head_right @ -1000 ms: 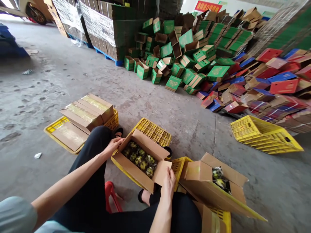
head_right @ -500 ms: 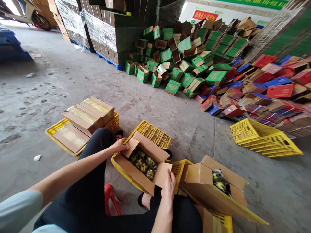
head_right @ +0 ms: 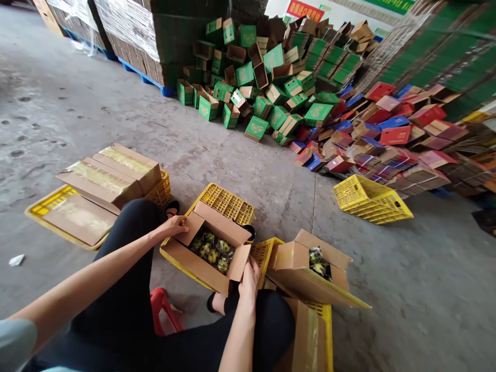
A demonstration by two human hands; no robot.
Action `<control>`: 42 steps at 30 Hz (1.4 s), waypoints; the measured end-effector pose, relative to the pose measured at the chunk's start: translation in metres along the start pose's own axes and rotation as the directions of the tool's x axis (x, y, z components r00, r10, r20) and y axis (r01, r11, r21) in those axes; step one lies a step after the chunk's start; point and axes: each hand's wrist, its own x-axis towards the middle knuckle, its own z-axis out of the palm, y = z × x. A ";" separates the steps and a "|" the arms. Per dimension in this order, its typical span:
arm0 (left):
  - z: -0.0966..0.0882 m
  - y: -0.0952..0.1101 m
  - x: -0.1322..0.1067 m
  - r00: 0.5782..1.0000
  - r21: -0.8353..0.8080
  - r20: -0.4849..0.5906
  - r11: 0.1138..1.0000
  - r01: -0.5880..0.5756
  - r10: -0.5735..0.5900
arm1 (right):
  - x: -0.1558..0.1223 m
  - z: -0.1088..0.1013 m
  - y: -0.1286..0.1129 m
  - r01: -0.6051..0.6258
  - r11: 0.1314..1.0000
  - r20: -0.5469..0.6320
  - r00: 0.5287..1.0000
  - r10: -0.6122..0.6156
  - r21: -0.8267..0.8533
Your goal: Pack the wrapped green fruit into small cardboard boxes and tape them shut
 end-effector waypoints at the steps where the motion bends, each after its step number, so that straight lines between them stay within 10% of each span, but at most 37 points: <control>1: 0.001 0.000 0.000 1.000 0.005 -0.004 1.000 -0.002 0.002 | 0.000 0.002 0.000 -0.026 1.000 0.000 1.000 0.026 -0.001; 29: 0.002 0.002 0.000 0.999 0.046 -0.054 0.999 0.008 -0.005 | 0.018 0.026 0.007 0.258 0.844 0.080 0.965 -0.250 -0.470; 42: -0.002 0.005 -0.001 0.999 0.046 -0.043 0.999 0.000 0.002 | 0.019 0.025 0.001 0.388 0.829 0.170 0.922 -0.349 -0.403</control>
